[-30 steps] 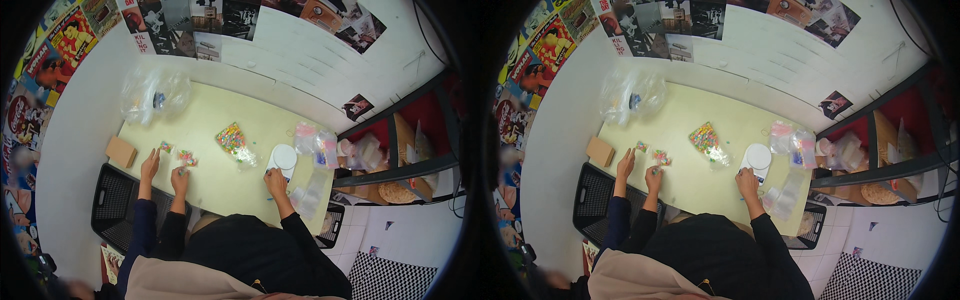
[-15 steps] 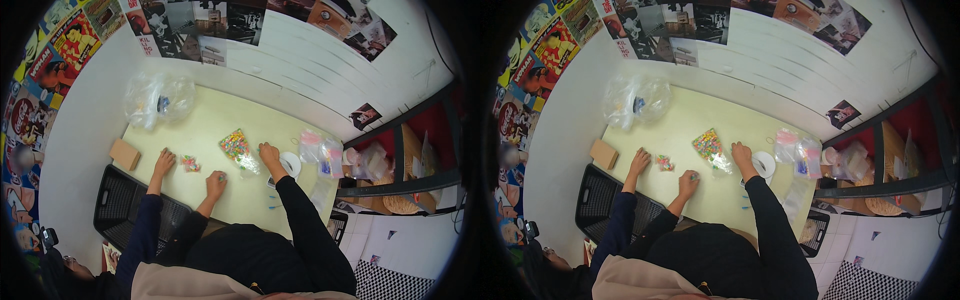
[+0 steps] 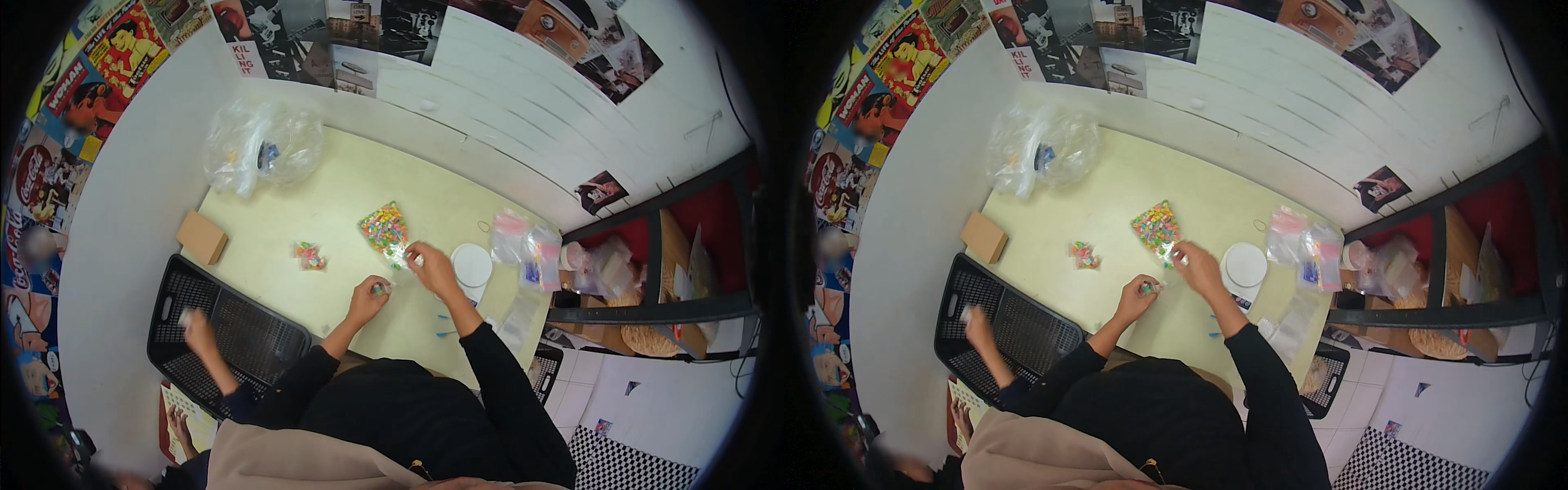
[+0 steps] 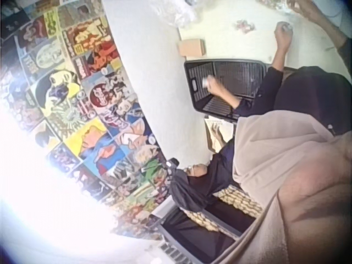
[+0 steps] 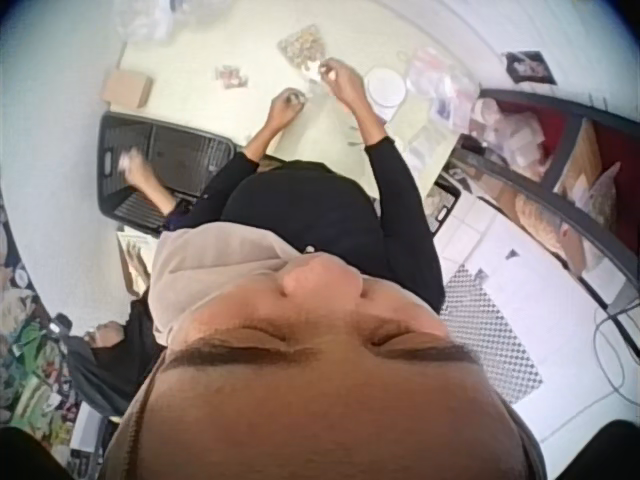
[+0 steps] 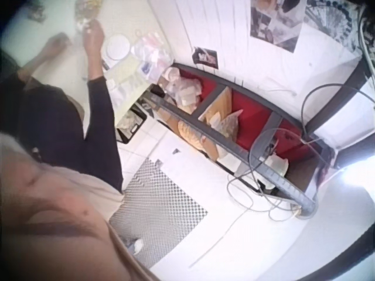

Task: The person portions small colorful candies from a larger bag into smaller individual bags, weighing some portions on a digital scale and using a small spoon to adjust the amount before sealing the small bags.

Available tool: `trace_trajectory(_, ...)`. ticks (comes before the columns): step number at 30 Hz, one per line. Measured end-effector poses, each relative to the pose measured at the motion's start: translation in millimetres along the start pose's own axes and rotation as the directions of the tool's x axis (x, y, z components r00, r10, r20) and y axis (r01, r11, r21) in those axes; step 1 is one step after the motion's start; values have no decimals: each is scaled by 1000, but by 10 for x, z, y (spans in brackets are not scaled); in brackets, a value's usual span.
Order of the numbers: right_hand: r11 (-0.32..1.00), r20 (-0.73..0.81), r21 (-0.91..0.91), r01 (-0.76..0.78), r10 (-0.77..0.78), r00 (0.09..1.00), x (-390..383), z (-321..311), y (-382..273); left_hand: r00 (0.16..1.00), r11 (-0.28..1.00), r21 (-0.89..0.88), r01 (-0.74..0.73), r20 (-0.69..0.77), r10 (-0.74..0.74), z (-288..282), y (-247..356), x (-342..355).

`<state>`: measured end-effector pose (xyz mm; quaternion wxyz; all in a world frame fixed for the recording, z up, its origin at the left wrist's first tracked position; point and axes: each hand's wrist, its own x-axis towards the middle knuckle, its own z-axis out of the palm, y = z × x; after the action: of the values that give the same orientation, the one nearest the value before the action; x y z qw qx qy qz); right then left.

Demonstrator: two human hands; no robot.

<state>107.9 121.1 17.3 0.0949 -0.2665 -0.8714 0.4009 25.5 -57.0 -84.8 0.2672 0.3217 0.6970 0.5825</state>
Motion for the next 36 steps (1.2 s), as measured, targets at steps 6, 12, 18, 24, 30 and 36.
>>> trace_trajectory(6,987,77,-141,71,-61,995,-510,148,-277,994,998,2,-64,93,63,200,182,85)
trace_trajectory(12,994,25,-107,-15,17,1000,-603,64,-385,987,988,-139,-62,139,81,188,222,43)
trace_trajectory(18,971,-5,-205,-123,125,992,-648,397,6,986,998,-65,-6,165,17,-112,64,-28)
trace_trajectory(24,922,-19,-381,-62,59,998,-660,1055,319,974,983,-121,139,196,-114,-417,47,-161)
trace_trajectory(30,885,-38,-455,-94,86,996,-633,1253,433,958,978,-128,162,257,-125,-486,69,-259)
trace_trajectory(36,996,-113,-77,-44,35,993,-827,854,-129,962,997,45,60,264,-70,-473,-30,-285)
